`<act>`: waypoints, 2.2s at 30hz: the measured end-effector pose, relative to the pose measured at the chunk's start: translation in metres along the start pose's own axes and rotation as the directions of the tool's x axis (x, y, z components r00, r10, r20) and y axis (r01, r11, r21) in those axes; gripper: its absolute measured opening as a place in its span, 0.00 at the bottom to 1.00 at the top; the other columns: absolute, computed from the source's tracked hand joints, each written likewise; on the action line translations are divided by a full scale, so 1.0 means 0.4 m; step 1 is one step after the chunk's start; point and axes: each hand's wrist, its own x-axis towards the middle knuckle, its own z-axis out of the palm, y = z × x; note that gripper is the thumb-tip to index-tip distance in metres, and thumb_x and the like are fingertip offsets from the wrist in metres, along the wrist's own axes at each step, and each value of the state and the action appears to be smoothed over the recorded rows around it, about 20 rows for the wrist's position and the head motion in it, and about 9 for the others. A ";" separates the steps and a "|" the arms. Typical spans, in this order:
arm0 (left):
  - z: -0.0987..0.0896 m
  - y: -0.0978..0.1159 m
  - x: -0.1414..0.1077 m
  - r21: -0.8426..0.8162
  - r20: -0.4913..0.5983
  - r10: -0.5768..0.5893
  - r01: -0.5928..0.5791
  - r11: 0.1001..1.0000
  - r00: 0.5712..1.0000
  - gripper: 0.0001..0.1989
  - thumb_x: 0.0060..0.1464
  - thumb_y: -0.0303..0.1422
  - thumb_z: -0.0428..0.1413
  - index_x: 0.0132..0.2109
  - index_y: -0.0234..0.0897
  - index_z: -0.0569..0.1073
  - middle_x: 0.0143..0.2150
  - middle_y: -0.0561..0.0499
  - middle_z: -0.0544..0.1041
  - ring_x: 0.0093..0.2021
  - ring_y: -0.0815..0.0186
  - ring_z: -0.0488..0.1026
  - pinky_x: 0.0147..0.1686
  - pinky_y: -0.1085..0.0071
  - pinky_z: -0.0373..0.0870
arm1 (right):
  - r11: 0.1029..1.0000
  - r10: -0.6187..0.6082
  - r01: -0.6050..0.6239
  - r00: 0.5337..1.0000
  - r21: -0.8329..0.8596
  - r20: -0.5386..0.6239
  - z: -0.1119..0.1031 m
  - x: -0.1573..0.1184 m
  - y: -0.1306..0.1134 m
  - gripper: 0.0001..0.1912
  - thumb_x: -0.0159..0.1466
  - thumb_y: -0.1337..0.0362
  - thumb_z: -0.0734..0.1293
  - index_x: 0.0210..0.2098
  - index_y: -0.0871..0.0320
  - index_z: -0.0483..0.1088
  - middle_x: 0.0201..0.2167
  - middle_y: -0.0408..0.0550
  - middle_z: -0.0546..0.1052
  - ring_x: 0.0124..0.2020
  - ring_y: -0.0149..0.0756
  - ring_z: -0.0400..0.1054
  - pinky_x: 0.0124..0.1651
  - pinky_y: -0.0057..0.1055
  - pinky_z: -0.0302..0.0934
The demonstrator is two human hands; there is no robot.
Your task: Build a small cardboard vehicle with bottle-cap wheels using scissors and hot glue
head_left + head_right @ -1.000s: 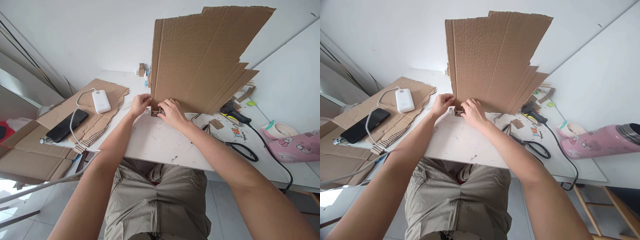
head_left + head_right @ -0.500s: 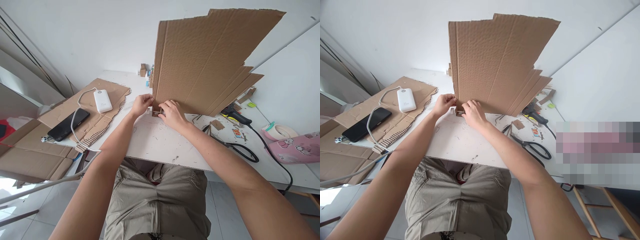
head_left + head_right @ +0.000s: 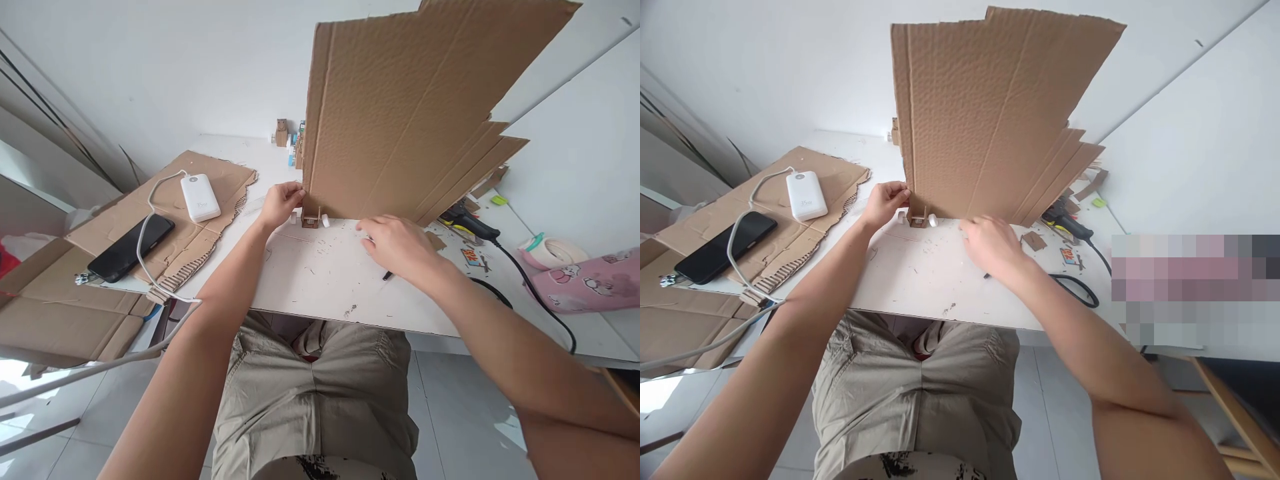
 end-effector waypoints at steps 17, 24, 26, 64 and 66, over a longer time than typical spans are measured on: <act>-0.004 0.004 -0.006 -0.012 -0.035 -0.028 0.028 1.000 0.999 0.08 0.54 0.32 0.67 0.30 0.37 0.77 0.29 0.54 0.78 0.35 0.65 0.80 0.45 0.66 0.83 | 0.943 -0.334 0.334 0.940 -0.011 -0.065 0.011 -0.107 0.083 0.16 0.65 0.79 0.64 0.29 0.51 0.71 0.27 0.47 0.78 0.30 0.41 0.72 0.37 0.38 0.59; -0.003 0.009 -0.006 0.013 -0.037 -0.019 0.019 1.000 0.999 0.08 0.54 0.30 0.65 0.29 0.37 0.76 0.28 0.55 0.77 0.33 0.67 0.77 0.42 0.67 0.82 | 0.818 -0.081 0.353 0.852 0.453 -0.517 -0.023 -0.026 0.032 0.07 0.70 0.55 0.68 0.37 0.48 0.70 0.27 0.41 0.73 0.26 0.36 0.68 0.33 0.36 0.66; -0.003 0.010 -0.006 0.026 -0.042 -0.020 0.021 0.999 0.999 0.09 0.54 0.30 0.65 0.28 0.37 0.75 0.27 0.55 0.75 0.32 0.68 0.75 0.41 0.68 0.81 | 0.687 0.078 0.393 0.796 0.610 -0.600 0.000 0.024 0.006 0.10 0.72 0.51 0.67 0.39 0.48 0.69 0.27 0.40 0.71 0.26 0.35 0.68 0.32 0.36 0.67; -0.004 -0.004 -0.002 -0.024 -0.048 -0.027 0.026 0.999 0.998 0.08 0.55 0.31 0.69 0.31 0.36 0.78 0.30 0.53 0.80 0.35 0.64 0.82 0.45 0.65 0.84 | 0.472 0.261 0.268 0.867 0.840 -0.424 0.130 0.133 -0.067 0.40 0.63 0.18 0.58 0.29 0.48 0.68 0.25 0.47 0.81 0.28 0.42 0.79 0.37 0.41 0.75; -0.004 -0.004 -0.002 -0.019 -0.051 -0.027 0.026 0.999 0.998 0.09 0.55 0.31 0.69 0.31 0.36 0.77 0.30 0.53 0.80 0.34 0.64 0.82 0.45 0.65 0.84 | 0.465 0.263 0.278 0.863 0.841 -0.431 0.130 0.134 -0.068 0.39 0.64 0.18 0.58 0.29 0.48 0.68 0.25 0.47 0.81 0.28 0.42 0.78 0.36 0.41 0.75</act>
